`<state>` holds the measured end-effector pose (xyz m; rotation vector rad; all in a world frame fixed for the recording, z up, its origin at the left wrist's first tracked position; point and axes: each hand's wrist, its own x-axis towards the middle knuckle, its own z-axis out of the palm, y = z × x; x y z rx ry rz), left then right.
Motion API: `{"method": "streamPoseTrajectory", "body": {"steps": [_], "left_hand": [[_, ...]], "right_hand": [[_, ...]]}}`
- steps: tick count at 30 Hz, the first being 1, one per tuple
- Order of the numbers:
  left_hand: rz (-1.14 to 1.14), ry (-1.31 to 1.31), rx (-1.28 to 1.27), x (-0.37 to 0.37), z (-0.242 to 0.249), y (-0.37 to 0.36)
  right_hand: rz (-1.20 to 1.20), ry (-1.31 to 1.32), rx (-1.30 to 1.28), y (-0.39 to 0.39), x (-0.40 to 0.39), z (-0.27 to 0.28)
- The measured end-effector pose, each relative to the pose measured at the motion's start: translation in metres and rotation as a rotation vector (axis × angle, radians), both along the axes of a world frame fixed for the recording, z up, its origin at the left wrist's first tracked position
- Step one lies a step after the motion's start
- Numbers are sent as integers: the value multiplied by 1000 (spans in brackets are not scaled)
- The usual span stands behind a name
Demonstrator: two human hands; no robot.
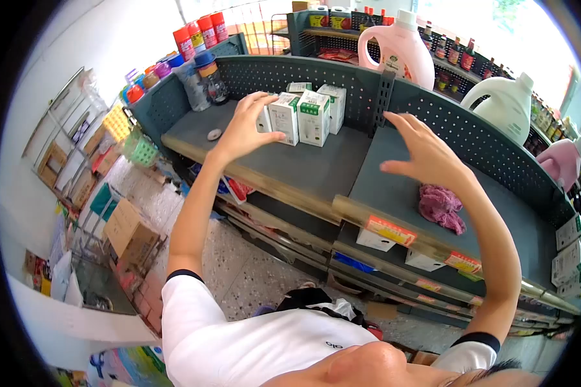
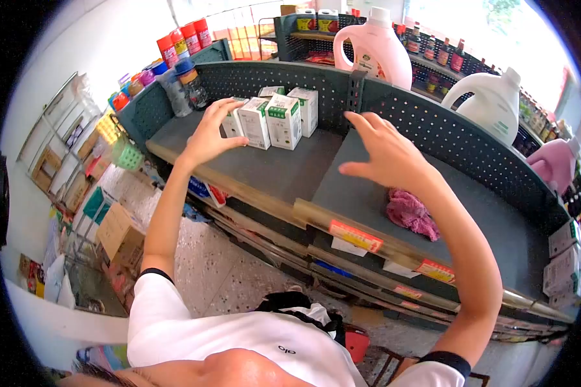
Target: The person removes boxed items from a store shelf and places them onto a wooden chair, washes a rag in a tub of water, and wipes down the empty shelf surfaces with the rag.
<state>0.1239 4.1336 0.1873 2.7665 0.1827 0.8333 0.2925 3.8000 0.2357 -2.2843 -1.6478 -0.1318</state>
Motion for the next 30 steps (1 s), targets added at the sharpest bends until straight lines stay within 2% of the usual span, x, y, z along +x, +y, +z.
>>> {"method": "streamPoseTrajectory", "body": {"steps": [4,8,12,15,16,20,23,27,30], "left_hand": [[-44,194,6,25,6,59],[-132,246,-88,39,2,101],[-186,149,-384,39,-10,122],[-276,90,-941,39,-31,133],[-302,114,-1020,42,-39,140],[-432,203,-968,39,-45,131],[-432,252,-963,42,-47,127],[-536,306,-947,57,-49,137],[-558,328,-884,73,-54,151]], "right_hand": [[34,66,53,87,27,-21],[-36,190,103,152,48,-43],[-148,343,215,178,61,-70],[-269,534,161,182,58,-85],[-278,613,175,185,57,-91],[-318,694,207,198,58,-115],[-107,751,335,206,61,-119],[-192,700,278,214,65,-124],[-3,766,383,215,63,-120]]}}
